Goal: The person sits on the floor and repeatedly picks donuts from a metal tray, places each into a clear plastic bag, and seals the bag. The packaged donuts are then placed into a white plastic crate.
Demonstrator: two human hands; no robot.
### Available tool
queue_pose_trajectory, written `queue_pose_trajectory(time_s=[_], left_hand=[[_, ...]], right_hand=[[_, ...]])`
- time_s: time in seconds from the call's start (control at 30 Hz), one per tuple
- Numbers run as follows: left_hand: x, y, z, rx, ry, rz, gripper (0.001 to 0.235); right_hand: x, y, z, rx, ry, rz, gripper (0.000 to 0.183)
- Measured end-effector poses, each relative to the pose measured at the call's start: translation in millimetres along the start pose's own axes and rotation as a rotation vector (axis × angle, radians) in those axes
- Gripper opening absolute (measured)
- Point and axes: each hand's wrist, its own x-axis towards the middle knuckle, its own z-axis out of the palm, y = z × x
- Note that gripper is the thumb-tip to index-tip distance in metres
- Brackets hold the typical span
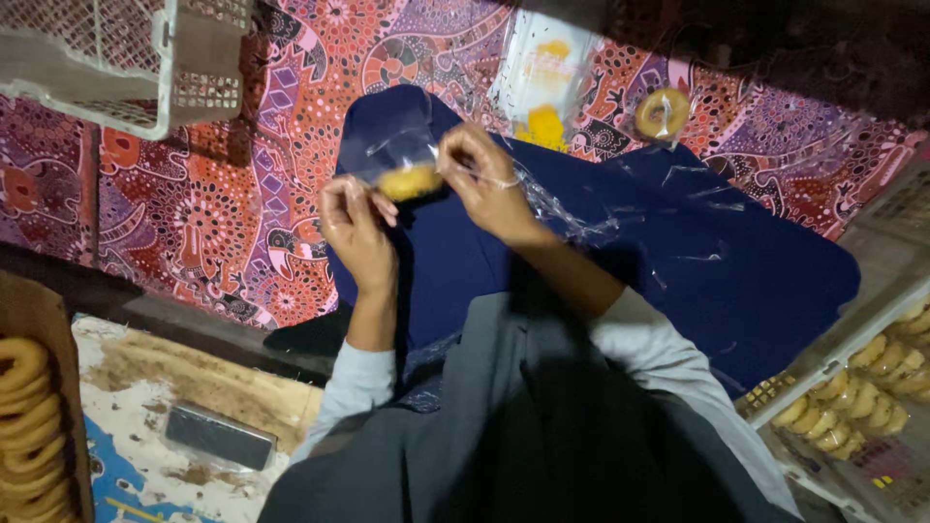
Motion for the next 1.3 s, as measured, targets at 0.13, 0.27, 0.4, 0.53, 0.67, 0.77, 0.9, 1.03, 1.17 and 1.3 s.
queue_pose_trajectory(time_s=[0.13, 0.27, 0.4, 0.53, 0.67, 0.77, 0.9, 1.03, 1.17, 1.3], left_hand=[[-15.4, 6.2, 0.6, 0.401, -0.041, 0.027, 0.007], [-23.7, 5.1, 7.1, 0.550, -0.117, 0.038, 0.011], [-8.3, -17.3, 57.3, 0.647, -0.402, 0.261, 0.005], [20.9, -79.3, 137.0, 0.622, -0.558, 0.360, 0.012], [67.7, -157.1, 188.8, 0.852, -0.706, 0.428, 0.035], [79.6, -195.4, 198.3, 1.111, -0.820, 0.317, 0.042], [78.4, -201.2, 192.6, 1.214, -0.896, 0.265, 0.024], [67.2, -165.9, 188.2, 1.018, -0.851, 0.379, 0.012], [63.4, -110.4, 192.7, 0.637, -0.648, 0.509, 0.036], [79.2, -71.8, 194.9, 0.351, -0.456, 0.201, 0.059]], right_hand=[[-26.2, 27.1, -9.7, -0.054, -0.066, 0.159, 0.004], [-48.0, 48.0, -23.0, 0.147, -0.012, 0.255, 0.009], [-35.6, 59.7, -61.0, 0.282, 0.207, 0.389, 0.061], [-24.3, 89.4, -137.2, 0.237, 0.499, 0.291, 0.030], [-39.9, 133.6, -239.6, -0.146, 0.871, 0.277, 0.033], [-60.1, 154.6, -280.4, -1.108, 0.761, 0.164, 0.025], [-47.2, 146.2, -263.7, -0.982, 0.783, 0.293, 0.055], [1.2, 104.7, -212.9, -0.800, 0.614, -0.043, 0.068], [41.0, 50.2, -184.2, -0.629, 0.286, 0.379, 0.033], [44.0, -12.1, -156.3, -0.558, 0.259, 0.026, 0.019]])
